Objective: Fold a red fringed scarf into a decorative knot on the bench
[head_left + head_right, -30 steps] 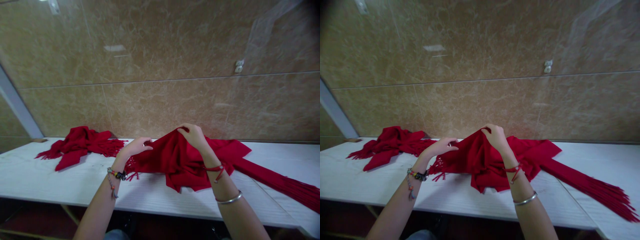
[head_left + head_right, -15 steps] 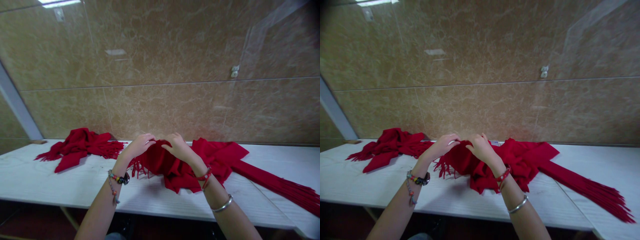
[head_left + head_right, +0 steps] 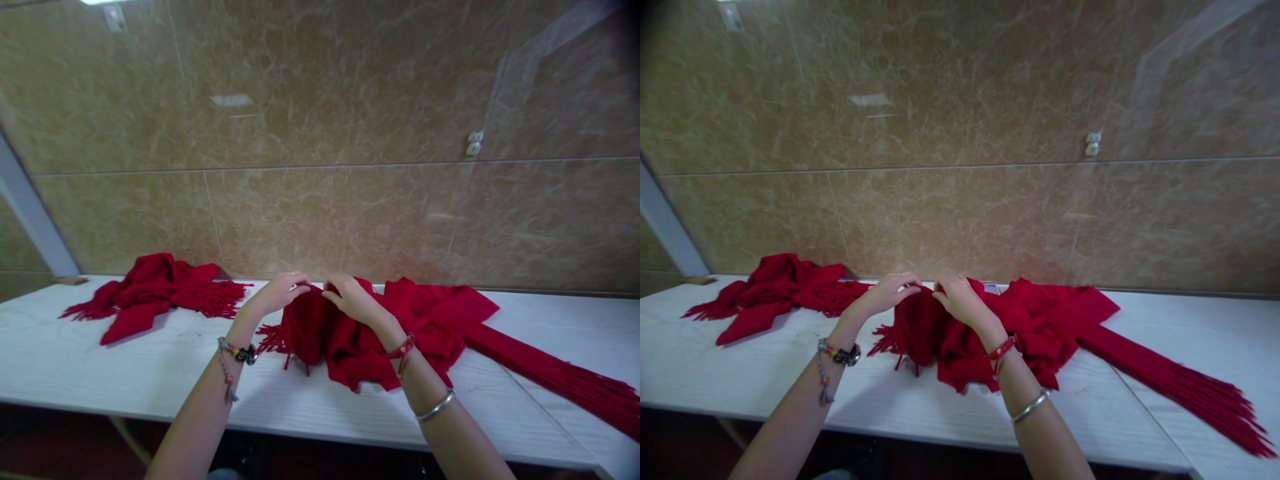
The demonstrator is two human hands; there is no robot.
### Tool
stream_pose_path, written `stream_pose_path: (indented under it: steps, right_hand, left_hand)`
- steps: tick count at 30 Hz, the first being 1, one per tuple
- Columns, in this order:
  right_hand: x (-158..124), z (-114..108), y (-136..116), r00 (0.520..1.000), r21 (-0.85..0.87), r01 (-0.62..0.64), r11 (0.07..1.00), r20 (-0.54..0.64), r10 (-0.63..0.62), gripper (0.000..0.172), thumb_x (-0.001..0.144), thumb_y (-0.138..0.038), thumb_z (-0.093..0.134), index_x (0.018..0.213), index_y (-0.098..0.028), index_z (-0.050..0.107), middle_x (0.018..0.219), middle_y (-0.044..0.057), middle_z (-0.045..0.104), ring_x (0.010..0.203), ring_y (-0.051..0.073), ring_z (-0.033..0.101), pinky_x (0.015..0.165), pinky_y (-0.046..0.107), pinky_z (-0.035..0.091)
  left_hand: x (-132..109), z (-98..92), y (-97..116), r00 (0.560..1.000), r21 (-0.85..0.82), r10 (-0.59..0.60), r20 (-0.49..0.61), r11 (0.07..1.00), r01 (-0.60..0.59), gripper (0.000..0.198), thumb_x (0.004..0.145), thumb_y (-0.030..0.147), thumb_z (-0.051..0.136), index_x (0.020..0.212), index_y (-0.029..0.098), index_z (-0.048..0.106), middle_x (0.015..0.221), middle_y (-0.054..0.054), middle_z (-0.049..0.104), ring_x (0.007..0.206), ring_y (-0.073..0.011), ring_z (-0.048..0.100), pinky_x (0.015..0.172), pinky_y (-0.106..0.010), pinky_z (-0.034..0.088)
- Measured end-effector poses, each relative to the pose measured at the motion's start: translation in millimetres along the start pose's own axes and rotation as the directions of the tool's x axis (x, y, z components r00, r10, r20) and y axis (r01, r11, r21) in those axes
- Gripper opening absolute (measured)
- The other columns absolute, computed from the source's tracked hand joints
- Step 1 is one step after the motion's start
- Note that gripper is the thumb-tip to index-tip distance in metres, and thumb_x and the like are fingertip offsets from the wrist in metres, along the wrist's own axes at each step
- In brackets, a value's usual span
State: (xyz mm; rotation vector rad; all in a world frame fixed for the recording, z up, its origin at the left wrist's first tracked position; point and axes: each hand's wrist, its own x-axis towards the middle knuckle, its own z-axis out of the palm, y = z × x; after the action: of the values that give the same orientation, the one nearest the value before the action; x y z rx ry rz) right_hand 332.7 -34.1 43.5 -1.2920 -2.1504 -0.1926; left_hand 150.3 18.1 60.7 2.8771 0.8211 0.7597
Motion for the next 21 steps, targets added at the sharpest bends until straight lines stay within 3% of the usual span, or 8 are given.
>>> stream_pose_path:
  steps: [5, 9, 12, 17, 21]
  right_hand:
    - [-3, 30, 13, 0.996, -0.053, -0.01, 0.999, 0.087, 0.014, 0.014, 0.08, -0.018, 0.052, 0.092, -0.012, 0.057, 0.084, 0.008, 0.063, 0.082, 0.018, 0.055, 0.078, 0.03, 0.038]
    - [-11, 39, 18, 0.991, -0.011, 0.031, 0.999, 0.13, -0.029, 0.011, 0.081, -0.019, 0.05, 0.083, -0.015, 0.061, 0.078, 0.006, 0.062, 0.079, 0.017, 0.056, 0.075, 0.028, 0.041]
    - [-23, 36, 25, 1.0, 0.042, 0.026, 0.999, 0.012, -0.026, 0.015, 0.082, -0.017, 0.047, 0.074, -0.017, 0.059, 0.075, 0.005, 0.059, 0.074, 0.017, 0.054, 0.072, 0.029, 0.043]
    - [-47, 29, 41, 0.983, 0.176, 0.015, 0.984, -0.182, 0.017, 0.013, 0.083, -0.02, 0.044, 0.076, -0.021, 0.055, 0.076, 0.004, 0.059, 0.074, 0.018, 0.055, 0.071, 0.032, 0.045]
    - [-58, 23, 49, 0.945, 0.273, -0.103, 0.956, -0.272, 0.18, 0.012, 0.083, -0.025, 0.043, 0.079, -0.021, 0.054, 0.077, 0.004, 0.062, 0.074, 0.018, 0.057, 0.069, 0.031, 0.046]
  left_hand:
    - [-3, 29.8, -26, 0.981, -0.19, -0.125, 0.15, 0.97, 0.153, 0.024, 0.082, 0.029, 0.042, 0.081, 0.014, 0.06, 0.082, -0.004, 0.061, 0.077, -0.0154, 0.053, 0.074, -0.026, 0.04]
    - [-10, 47.7, -34, 0.966, -0.324, -0.085, 0.243, 0.932, 0.164, 0.023, 0.08, 0.031, 0.045, 0.083, 0.015, 0.061, 0.083, -0.002, 0.062, 0.078, -0.0137, 0.054, 0.076, -0.024, 0.041]
    - [-11, 53.6, -32, 0.964, -0.464, -0.049, 0.26, 0.869, 0.169, 0.017, 0.076, 0.029, 0.053, 0.081, 0.015, 0.061, 0.081, -0.001, 0.062, 0.077, -0.0135, 0.054, 0.075, -0.024, 0.041]
    - [-4, 58.7, -22, 0.971, -0.632, -0.102, 0.215, 0.744, 0.218, 0.015, 0.072, 0.026, 0.057, 0.081, 0.014, 0.06, 0.079, -0.002, 0.062, 0.076, -0.0137, 0.055, 0.074, -0.026, 0.042]
    - [2, 61.2, -17, 0.968, -0.691, -0.22, 0.124, 0.68, 0.244, 0.014, 0.073, 0.026, 0.056, 0.08, 0.014, 0.06, 0.081, -0.003, 0.062, 0.077, -0.0139, 0.055, 0.075, -0.026, 0.042]
